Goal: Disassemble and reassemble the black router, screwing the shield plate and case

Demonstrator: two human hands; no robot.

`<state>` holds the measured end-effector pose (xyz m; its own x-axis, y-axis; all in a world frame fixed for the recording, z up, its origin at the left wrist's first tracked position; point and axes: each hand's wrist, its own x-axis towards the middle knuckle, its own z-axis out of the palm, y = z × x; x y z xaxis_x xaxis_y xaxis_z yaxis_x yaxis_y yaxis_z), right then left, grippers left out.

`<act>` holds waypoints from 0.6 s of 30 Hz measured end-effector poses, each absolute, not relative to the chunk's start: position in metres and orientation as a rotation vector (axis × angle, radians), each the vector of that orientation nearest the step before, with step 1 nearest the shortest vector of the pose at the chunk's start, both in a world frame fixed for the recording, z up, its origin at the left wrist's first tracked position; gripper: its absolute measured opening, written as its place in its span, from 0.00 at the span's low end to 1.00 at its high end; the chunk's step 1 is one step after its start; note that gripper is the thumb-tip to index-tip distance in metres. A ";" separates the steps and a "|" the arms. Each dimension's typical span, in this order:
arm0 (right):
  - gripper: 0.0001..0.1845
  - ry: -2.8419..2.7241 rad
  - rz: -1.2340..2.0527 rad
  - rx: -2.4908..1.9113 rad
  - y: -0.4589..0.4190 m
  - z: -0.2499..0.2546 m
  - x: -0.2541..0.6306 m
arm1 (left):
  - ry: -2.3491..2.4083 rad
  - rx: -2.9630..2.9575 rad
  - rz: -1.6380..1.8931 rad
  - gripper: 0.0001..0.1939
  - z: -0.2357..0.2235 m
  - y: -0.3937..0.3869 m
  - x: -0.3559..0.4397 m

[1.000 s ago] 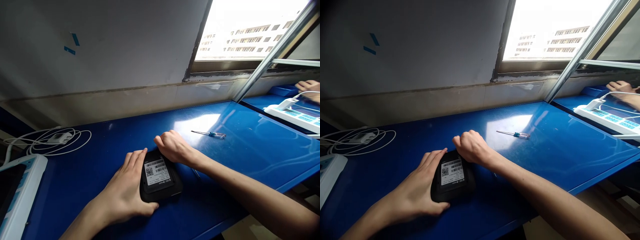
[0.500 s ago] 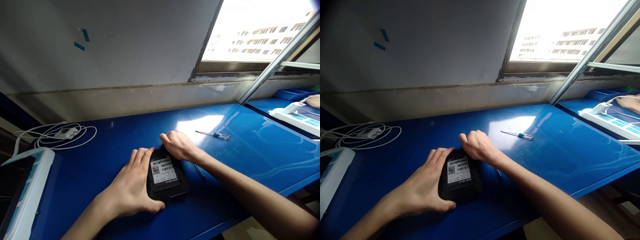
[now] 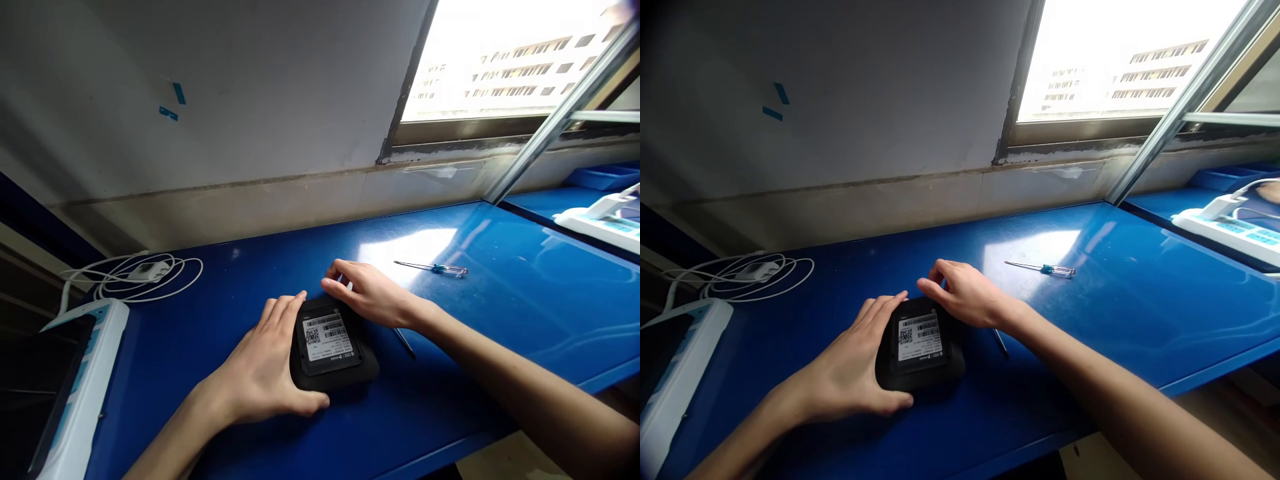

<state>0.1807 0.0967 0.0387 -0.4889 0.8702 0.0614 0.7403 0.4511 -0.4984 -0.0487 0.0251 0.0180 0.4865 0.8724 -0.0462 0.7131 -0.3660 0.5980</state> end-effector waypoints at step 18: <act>0.60 -2.645 0.624 -0.788 0.077 0.039 0.192 | 1.427 2.241 0.310 0.57 0.018 0.033 -0.066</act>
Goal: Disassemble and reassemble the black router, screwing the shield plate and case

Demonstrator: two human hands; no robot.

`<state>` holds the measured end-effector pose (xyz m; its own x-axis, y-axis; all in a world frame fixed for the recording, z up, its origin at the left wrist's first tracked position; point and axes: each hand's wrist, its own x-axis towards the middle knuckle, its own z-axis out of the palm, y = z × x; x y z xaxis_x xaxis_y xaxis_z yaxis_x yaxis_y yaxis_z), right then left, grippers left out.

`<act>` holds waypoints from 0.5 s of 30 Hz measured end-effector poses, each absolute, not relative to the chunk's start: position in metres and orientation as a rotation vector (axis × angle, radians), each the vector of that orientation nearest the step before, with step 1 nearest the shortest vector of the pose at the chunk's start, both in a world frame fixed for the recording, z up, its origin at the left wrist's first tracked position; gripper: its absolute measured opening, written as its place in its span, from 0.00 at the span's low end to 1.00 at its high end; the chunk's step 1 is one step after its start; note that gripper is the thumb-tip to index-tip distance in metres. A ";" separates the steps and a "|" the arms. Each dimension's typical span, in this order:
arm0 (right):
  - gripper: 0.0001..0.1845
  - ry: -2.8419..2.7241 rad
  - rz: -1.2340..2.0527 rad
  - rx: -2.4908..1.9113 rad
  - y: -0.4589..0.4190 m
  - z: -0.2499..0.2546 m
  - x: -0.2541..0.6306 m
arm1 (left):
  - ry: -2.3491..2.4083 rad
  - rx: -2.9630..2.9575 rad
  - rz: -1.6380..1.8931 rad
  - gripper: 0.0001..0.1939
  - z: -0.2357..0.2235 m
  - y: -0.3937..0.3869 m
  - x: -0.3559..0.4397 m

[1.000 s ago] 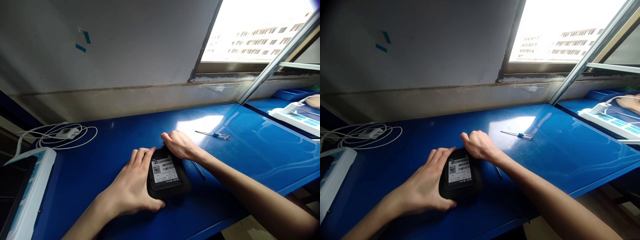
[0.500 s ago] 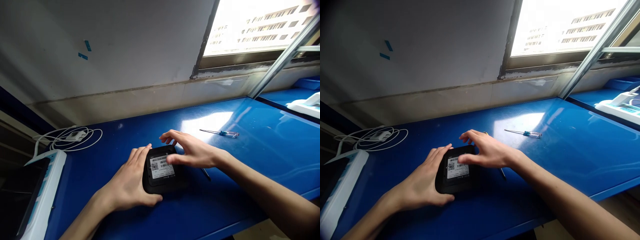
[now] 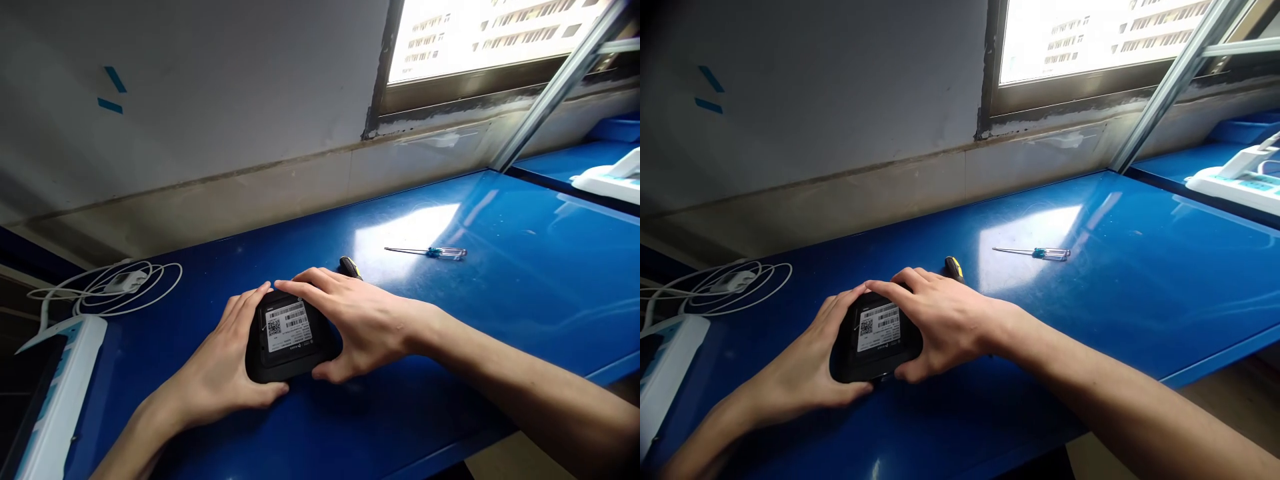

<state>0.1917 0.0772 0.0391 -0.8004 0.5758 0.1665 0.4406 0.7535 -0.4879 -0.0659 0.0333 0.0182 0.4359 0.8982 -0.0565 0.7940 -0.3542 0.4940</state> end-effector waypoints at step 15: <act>0.61 -2.456 0.607 -0.813 0.098 0.038 0.207 | 1.503 2.011 0.287 0.71 0.023 0.028 -0.078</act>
